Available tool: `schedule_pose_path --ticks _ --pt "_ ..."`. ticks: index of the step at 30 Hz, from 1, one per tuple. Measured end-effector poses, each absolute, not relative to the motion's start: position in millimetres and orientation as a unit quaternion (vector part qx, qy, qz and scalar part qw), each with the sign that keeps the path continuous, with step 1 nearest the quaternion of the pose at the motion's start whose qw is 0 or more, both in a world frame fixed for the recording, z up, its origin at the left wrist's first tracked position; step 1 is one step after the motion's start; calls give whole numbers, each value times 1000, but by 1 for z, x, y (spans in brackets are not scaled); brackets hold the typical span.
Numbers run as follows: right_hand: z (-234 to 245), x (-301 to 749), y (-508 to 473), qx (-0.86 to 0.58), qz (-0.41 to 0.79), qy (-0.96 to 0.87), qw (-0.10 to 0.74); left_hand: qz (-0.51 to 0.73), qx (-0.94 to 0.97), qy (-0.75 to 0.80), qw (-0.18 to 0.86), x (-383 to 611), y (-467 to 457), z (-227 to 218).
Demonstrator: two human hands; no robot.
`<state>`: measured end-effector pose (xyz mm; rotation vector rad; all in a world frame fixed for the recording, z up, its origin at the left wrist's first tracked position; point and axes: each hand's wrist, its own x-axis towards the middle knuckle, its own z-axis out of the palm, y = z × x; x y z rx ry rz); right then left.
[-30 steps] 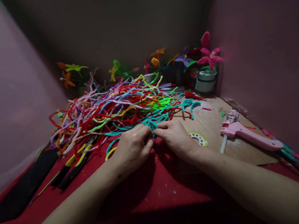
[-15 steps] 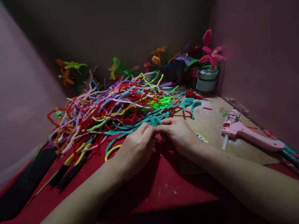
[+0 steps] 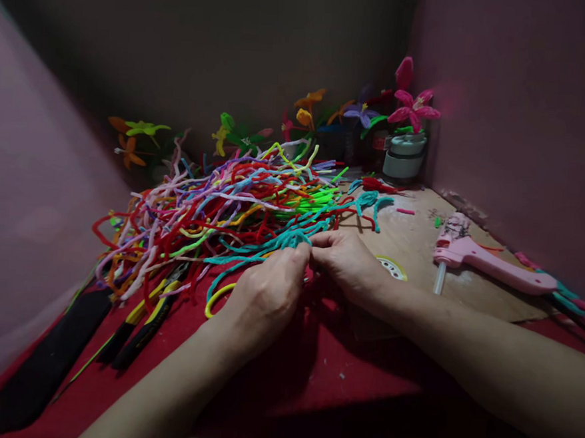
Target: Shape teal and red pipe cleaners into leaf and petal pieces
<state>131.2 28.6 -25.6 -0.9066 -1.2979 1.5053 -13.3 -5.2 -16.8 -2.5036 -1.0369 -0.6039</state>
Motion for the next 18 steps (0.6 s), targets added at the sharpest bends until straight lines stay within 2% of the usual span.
schedule_pose_path --ticks 4,6,9,11,13,15,18 --pt "-25 134 32 -328 629 -505 491 -338 -816 -464 70 -17 2 -8" --pt "-25 135 33 -321 630 -498 502 -372 -766 -518 -77 -18 6 1" --pt "-24 135 34 -312 632 -499 504 -354 -683 -538 -343 -18 11 10" --pt "-24 135 33 -318 638 -496 496 -357 -639 -522 -437 -16 12 11" --pt "-25 134 33 -331 640 -495 486 -388 -621 -505 -457 -15 12 7" --pt "-26 134 33 -339 638 -498 479 -414 -627 -498 -433 -14 11 1" --pt "-28 134 33 -347 633 -505 472 -426 -698 -498 -289 -13 10 -7"
